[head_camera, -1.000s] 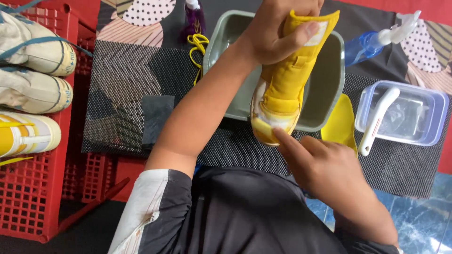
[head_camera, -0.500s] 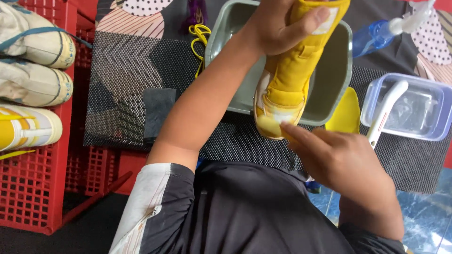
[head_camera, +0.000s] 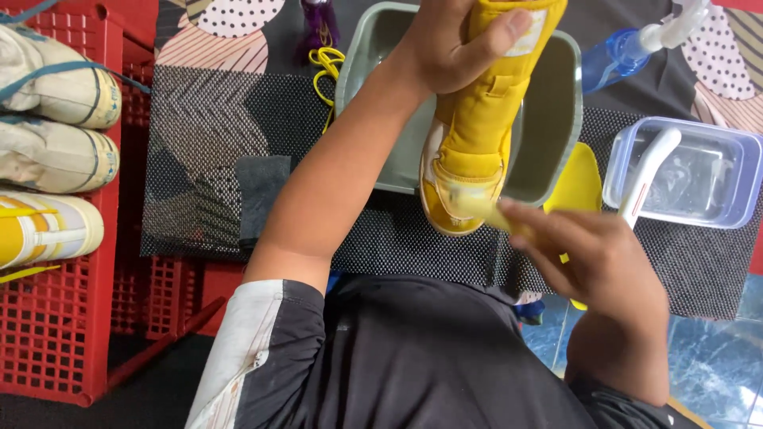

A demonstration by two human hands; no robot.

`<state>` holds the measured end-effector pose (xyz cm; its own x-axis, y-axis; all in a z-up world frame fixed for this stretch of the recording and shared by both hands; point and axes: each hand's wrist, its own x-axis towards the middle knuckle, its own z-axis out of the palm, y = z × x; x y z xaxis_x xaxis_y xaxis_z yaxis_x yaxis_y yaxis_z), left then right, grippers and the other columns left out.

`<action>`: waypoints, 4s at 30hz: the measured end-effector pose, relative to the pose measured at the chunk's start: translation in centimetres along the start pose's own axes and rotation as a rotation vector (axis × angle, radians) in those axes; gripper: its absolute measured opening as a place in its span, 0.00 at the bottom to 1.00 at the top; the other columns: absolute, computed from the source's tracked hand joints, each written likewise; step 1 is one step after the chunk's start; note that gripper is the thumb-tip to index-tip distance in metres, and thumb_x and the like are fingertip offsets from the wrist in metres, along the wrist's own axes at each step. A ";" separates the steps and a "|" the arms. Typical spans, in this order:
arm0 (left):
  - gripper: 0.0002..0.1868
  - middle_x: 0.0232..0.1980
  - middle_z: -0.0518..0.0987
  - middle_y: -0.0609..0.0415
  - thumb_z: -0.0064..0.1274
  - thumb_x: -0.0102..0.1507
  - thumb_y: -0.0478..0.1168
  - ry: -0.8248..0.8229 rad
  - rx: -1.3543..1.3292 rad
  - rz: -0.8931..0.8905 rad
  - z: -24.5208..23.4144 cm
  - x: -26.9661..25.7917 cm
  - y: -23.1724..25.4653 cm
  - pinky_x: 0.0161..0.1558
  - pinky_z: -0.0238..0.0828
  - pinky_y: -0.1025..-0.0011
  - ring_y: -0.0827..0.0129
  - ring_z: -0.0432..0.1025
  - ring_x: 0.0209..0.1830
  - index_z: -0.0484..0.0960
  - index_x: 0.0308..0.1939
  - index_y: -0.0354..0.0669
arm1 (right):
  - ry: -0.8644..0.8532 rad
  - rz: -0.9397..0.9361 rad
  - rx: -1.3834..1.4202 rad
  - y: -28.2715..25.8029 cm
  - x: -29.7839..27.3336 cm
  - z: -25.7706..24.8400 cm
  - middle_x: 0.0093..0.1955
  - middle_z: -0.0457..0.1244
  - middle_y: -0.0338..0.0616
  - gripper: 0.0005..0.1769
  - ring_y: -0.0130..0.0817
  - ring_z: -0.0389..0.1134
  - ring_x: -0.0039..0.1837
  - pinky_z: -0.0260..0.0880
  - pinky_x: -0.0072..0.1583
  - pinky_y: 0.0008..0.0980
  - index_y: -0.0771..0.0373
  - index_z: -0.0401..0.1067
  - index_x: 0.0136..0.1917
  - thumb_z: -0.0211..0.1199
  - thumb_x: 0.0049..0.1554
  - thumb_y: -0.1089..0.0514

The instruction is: The person scrubs the toe box of a yellow high-top sneaker using a small brush and a cleaning solution. They repeatedly dip the brush into a container of liquid and scrub the same area of the shoe.

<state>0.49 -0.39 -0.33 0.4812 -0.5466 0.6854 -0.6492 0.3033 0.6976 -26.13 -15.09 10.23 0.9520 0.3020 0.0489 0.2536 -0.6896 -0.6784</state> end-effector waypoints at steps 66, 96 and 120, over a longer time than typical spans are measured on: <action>0.14 0.37 0.78 0.52 0.50 0.71 0.45 -0.033 0.010 -0.018 -0.3 0.2 0.5 0.38 0.70 0.71 0.66 0.74 0.37 0.79 0.44 0.36 | -0.042 0.231 0.284 8.5 -5.4 2.6 0.34 0.69 0.38 0.22 0.21 0.65 0.30 0.63 0.35 0.26 0.63 0.70 0.65 0.65 0.57 0.61; 0.13 0.37 0.79 0.53 0.53 0.71 0.44 0.092 -0.093 -0.066 0.2 0.0 0.7 0.41 0.73 0.68 0.68 0.75 0.36 0.77 0.44 0.36 | 0.236 0.216 0.570 9.2 -5.6 5.5 0.48 0.67 0.39 0.21 0.18 0.62 0.43 0.61 0.44 0.21 0.67 0.65 0.70 0.60 0.65 0.63; 0.18 0.43 0.81 0.47 0.50 0.67 0.48 0.025 -0.027 0.034 -0.8 1.5 2.8 0.47 0.75 0.66 0.60 0.78 0.42 0.79 0.39 0.34 | 0.227 0.119 0.567 10.4 -6.2 5.9 0.53 0.68 0.44 0.20 0.24 0.66 0.51 0.65 0.50 0.24 0.70 0.66 0.68 0.60 0.64 0.63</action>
<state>-0.13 0.20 2.80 0.4740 -0.5157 0.7137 -0.6494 0.3425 0.6789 -30.36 -20.25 -1.48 0.9966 0.0542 0.0617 0.0728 -0.2342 -0.9695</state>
